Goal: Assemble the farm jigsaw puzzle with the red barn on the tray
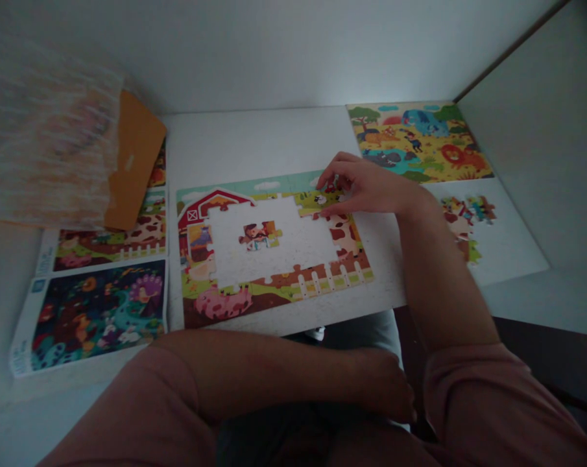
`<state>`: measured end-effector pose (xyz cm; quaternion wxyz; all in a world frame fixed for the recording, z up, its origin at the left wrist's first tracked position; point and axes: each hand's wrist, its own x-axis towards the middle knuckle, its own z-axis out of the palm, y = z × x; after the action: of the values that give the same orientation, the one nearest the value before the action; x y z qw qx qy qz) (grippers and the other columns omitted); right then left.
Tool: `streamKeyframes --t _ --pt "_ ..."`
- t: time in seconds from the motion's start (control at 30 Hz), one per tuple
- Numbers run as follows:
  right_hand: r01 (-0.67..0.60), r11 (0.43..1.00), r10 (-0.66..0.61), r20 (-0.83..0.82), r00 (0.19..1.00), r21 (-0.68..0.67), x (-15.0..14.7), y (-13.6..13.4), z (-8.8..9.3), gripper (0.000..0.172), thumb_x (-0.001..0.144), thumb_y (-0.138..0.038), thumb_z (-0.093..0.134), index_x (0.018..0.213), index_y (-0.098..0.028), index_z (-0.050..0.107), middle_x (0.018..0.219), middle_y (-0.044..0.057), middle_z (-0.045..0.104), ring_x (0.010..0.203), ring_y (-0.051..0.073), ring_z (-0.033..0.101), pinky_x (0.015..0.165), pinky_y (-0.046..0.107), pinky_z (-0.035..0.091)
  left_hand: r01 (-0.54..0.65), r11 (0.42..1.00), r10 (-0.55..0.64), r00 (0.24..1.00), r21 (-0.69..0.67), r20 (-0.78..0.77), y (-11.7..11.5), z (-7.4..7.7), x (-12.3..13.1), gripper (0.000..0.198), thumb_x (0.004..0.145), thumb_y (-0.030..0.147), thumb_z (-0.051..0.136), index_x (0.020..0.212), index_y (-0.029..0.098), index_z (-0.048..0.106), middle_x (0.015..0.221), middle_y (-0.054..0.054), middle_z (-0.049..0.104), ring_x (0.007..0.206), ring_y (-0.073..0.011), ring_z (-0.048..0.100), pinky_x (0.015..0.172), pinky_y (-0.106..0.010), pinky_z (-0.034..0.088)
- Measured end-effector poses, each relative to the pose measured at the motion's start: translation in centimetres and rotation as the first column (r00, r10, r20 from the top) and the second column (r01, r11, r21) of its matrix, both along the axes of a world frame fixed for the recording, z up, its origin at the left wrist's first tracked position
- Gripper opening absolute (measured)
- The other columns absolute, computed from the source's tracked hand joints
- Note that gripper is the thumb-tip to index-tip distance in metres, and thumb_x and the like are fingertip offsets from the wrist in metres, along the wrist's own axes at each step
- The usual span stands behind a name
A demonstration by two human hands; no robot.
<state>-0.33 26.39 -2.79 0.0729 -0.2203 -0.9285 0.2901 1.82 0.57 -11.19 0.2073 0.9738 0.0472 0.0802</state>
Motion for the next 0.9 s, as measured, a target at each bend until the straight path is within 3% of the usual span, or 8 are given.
streamKeyframes --t 0.37,0.67,0.9 --pt "-0.007 1.0 0.008 -0.036 0.999 0.01 -0.19 -0.14 0.03 0.042 0.06 -0.046 0.077 0.094 -0.024 0.065 0.097 0.004 0.055 0.073 0.019 0.052 0.064 0.033 0.045 0.008 1.0 -0.008 1.0 -0.013 0.013 -0.21 -0.55 0.47 0.021 0.08 0.018 0.046 0.076 0.028 0.064 0.083 0.003 0.07 0.079 -0.0166 0.065 0.052 -0.031 0.042" --pt "-0.013 1.0 0.013 -0.037 0.999 -0.002 -0.34 -0.3 -0.01 0.042 0.061 -0.047 0.076 0.093 -0.024 0.065 0.095 0.005 0.055 0.072 0.018 0.051 0.064 0.033 0.044 0.032 0.998 -0.033 0.999 -0.051 -0.025 0.25 -0.05 0.22 0.023 0.083 0.02 0.044 0.08 0.027 0.066 0.083 0.001 0.07 0.081 -0.0164 0.065 0.053 -0.031 0.044" --pt "-0.018 1.0 0.018 -0.033 0.999 -0.021 -0.32 -0.29 0.34 0.037 0.065 -0.048 0.073 0.092 -0.025 0.065 0.093 0.004 0.056 0.073 0.018 0.05 0.064 0.032 0.043 -0.026 1.0 0.026 1.0 0.004 0.002 -0.3 -0.6 0.61 0.018 0.08 0.02 0.05 0.076 0.03 0.064 0.081 0.004 0.069 0.081 -0.0151 0.065 0.052 -0.031 0.043"
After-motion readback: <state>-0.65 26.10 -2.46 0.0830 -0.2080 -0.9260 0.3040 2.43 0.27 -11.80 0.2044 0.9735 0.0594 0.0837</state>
